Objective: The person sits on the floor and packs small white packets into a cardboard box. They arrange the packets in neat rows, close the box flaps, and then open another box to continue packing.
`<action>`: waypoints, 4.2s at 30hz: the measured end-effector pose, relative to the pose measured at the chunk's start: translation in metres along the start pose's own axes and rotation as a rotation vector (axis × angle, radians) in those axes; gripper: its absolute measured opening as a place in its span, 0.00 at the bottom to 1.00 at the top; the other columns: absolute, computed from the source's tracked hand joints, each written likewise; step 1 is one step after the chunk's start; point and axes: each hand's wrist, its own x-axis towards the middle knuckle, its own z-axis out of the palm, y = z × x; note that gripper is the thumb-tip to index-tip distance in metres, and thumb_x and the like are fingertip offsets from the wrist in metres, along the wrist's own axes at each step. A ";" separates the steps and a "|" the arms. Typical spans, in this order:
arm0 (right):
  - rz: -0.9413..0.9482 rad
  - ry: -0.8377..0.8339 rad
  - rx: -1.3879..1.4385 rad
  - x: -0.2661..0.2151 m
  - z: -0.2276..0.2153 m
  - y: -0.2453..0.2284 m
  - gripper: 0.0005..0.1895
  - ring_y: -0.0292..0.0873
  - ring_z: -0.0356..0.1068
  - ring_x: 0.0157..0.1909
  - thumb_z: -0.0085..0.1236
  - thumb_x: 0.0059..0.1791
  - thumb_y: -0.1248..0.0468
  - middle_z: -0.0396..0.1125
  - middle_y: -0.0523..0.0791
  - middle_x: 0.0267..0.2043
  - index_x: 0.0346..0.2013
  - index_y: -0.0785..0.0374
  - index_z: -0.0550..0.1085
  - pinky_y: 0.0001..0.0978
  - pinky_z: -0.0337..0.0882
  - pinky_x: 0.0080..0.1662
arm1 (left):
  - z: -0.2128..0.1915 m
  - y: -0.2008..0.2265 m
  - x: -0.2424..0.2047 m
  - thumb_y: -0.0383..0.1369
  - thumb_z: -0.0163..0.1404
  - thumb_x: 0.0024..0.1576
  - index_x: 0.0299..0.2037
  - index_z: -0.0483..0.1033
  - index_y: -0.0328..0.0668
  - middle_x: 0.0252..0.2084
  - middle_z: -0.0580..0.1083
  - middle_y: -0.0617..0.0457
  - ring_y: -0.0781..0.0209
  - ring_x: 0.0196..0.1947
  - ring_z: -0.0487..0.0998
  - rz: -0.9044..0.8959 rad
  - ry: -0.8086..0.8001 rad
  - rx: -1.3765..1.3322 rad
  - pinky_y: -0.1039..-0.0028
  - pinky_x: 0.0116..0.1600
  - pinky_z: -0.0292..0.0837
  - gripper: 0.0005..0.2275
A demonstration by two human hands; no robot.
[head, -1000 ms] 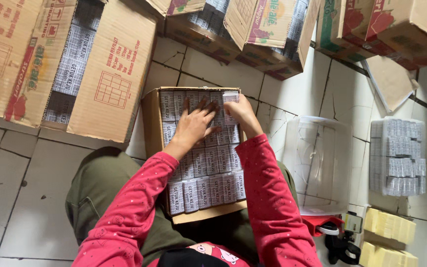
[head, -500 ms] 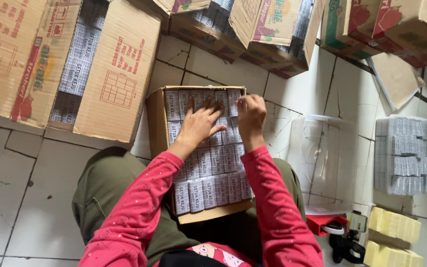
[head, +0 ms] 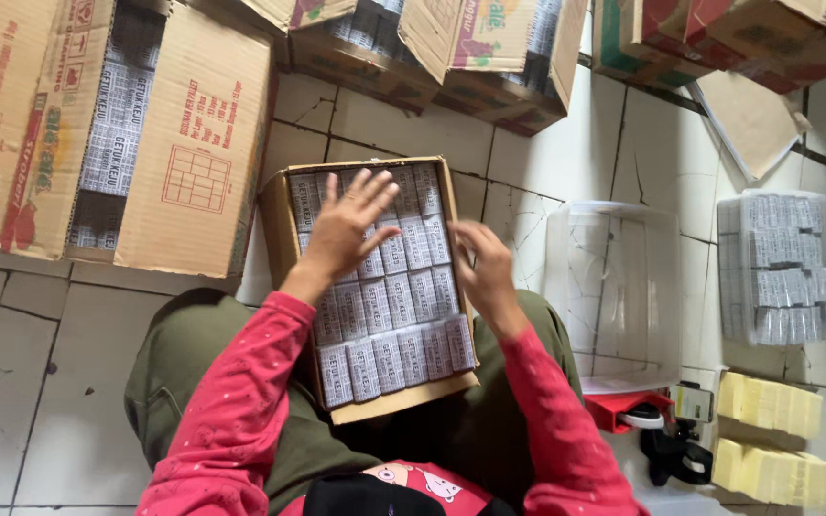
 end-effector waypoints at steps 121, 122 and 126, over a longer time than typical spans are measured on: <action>-0.124 -0.094 -0.547 -0.135 0.044 0.069 0.43 0.57 0.36 0.80 0.35 0.46 0.26 0.39 0.44 0.82 0.75 0.31 0.55 0.82 0.43 0.63 | -0.034 -0.017 0.039 0.64 0.21 0.67 0.74 0.62 0.52 0.77 0.60 0.58 0.52 0.79 0.51 -0.301 -0.083 0.238 0.34 0.76 0.32 0.35; -0.152 -0.038 -0.567 -0.129 0.046 0.074 0.36 0.56 0.45 0.76 0.31 0.50 0.29 0.47 0.44 0.78 0.72 0.29 0.59 0.84 0.45 0.61 | -0.046 -0.008 0.031 0.65 0.20 0.66 0.74 0.59 0.53 0.78 0.56 0.55 0.49 0.78 0.49 -0.309 -0.005 0.154 0.36 0.76 0.34 0.36; -0.112 0.037 -0.486 -0.083 0.050 0.083 0.12 0.50 0.60 0.60 0.49 0.53 0.38 0.60 0.33 0.53 0.47 0.28 0.73 0.84 0.54 0.61 | -0.031 0.000 -0.040 0.47 0.52 0.62 0.76 0.51 0.42 0.76 0.53 0.35 0.35 0.75 0.52 -0.699 0.311 -0.534 0.37 0.75 0.45 0.36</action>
